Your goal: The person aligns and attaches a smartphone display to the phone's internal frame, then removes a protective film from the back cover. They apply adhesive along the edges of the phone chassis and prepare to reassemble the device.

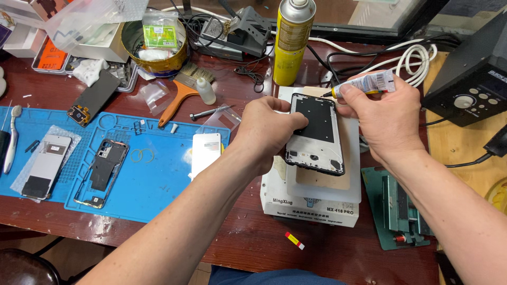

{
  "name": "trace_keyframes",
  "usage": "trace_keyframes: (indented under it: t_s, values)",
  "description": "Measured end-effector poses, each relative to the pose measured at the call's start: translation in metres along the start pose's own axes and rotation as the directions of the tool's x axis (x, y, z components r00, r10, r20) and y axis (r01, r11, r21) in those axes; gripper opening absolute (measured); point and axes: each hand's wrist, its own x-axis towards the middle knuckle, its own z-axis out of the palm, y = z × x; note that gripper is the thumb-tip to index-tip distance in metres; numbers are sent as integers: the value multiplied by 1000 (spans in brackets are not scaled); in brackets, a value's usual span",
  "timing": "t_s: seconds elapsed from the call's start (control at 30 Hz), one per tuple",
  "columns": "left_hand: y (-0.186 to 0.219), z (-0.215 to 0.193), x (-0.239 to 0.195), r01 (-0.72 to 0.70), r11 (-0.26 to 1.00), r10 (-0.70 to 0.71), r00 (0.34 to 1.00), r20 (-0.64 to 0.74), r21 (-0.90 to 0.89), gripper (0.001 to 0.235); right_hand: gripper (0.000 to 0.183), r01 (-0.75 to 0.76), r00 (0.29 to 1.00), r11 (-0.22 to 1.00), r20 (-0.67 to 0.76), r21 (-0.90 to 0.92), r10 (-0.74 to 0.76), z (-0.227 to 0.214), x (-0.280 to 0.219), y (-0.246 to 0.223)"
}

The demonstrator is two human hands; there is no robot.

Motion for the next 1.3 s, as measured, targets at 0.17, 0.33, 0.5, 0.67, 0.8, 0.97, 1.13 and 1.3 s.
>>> trace_keyframes:
  t_s: [0.17,0.33,0.5,0.67,0.8,0.97,1.13,1.3]
  values:
    - [-1,0,2,-14,999,14,1000,18,-29,37,12,-18,1000,1000,-17,8,18,0,-1,1]
    - [-1,0,2,1,1000,-1,1000,10,-1,37,12,-15,1000,1000,-24,11,15,0,0,3]
    - [0,1,2,1,1000,-1,1000,6,-1,36,13,-10,1000,1000,-26,15,11,0,0,3]
    - [0,1,1,1,1000,-1,1000,3,25,35,14,-13,1000,1000,-29,-15,13,0,0,1]
    - [1,1,1,3,1000,-3,1000,6,2,34,12,12,1000,997,-25,-71,-14,2,-1,-1]
    - [0,0,2,5,1000,-5,1000,-2,16,33,10,46,999,988,-13,-147,-48,2,-3,-4]
    - [0,0,4,-3,1000,3,1000,2,-14,32,9,64,998,989,-11,-137,-66,2,-4,-4]
    - [-1,1,5,-11,1000,11,1000,10,-19,30,8,66,998,992,-14,-103,-67,1,-5,-2]
